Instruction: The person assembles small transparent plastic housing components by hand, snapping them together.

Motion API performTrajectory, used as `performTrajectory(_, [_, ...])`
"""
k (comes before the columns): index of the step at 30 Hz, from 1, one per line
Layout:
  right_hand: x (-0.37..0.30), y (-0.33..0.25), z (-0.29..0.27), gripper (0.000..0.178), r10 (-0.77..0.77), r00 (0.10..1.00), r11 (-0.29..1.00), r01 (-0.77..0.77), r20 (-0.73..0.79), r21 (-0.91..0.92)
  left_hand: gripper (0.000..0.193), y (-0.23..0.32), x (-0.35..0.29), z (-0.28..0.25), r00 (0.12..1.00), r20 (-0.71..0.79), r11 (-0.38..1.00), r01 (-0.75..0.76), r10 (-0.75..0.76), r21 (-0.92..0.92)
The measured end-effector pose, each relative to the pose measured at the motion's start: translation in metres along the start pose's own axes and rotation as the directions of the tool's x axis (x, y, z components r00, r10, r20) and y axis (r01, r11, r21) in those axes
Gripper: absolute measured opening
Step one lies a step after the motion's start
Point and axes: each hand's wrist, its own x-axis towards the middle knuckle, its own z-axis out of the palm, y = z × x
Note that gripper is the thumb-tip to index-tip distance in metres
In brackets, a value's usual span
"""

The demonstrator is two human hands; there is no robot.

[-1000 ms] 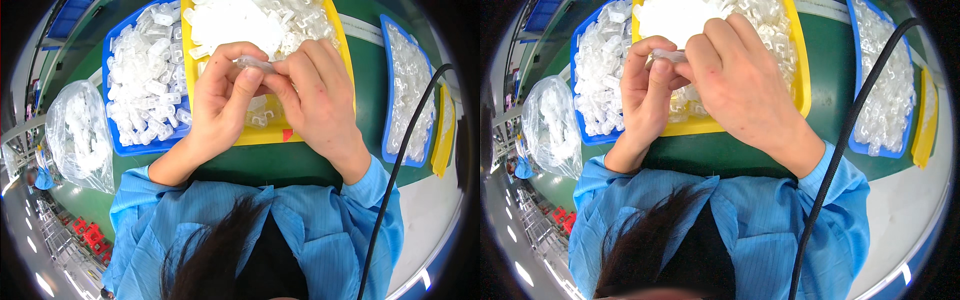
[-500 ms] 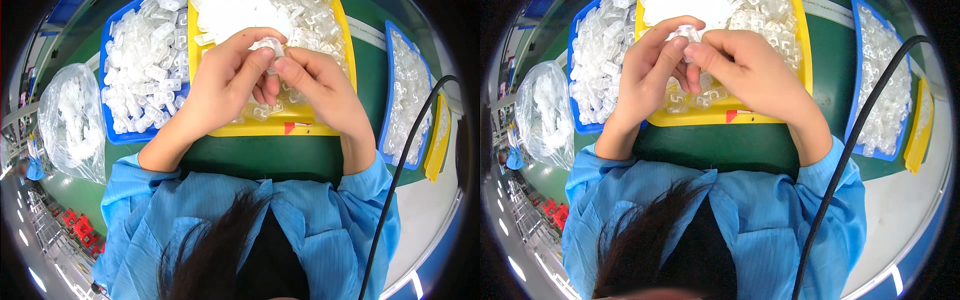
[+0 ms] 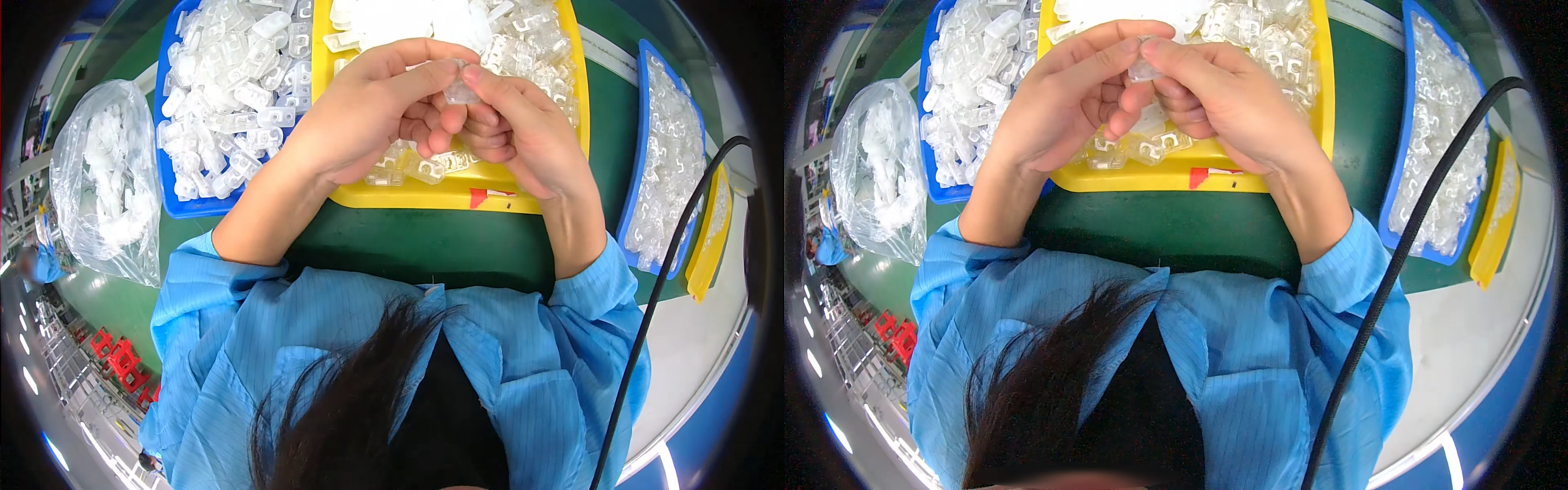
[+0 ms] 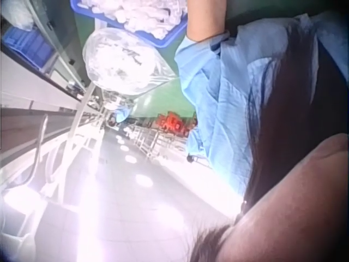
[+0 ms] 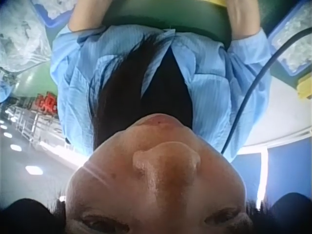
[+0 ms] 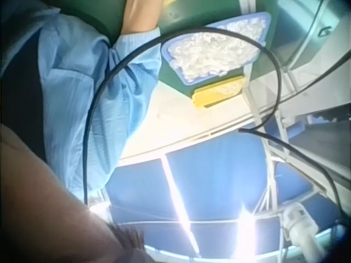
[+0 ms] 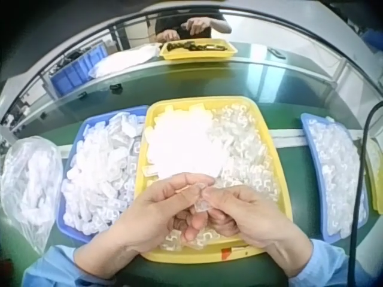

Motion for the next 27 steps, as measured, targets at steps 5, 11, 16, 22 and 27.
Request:
performTrajectory(5, [0.003,0.006,-0.003,0.031,-0.463,0.885,0.708,0.335,-0.052,-0.621,0.022,0.001,-0.009,-0.005,0.945,-0.009,0.821,-0.281,0.328,0.497])
performTrajectory(11, [-0.032,-0.005,-0.046,0.02,-0.495,0.83,0.619,0.129,-0.257,-0.775,0.027,0.051,-0.04,-0.065,0.75,-0.192,0.102,0.165,0.633,0.981])
performTrajectory(16, [-0.053,0.008,-0.018,0.013,-0.548,0.823,0.346,0.061,-0.15,-0.936,0.03,0.063,-0.07,-0.118,0.587,-0.161,-0.061,0.34,0.793,0.938])
performTrajectory(22, [-0.048,0.017,0.001,0.023,-0.423,0.899,-0.001,-0.129,-0.116,-0.992,0.013,0.023,-0.056,-0.058,0.771,0.036,0.147,-0.168,0.636,0.975])
performTrajectory(27, [-0.043,0.025,-0.007,0.019,-0.534,0.845,0.028,-0.019,-0.031,-0.999,0.021,-0.017,-0.028,-0.001,0.899,0.256,-0.088,-0.241,0.356,0.967])
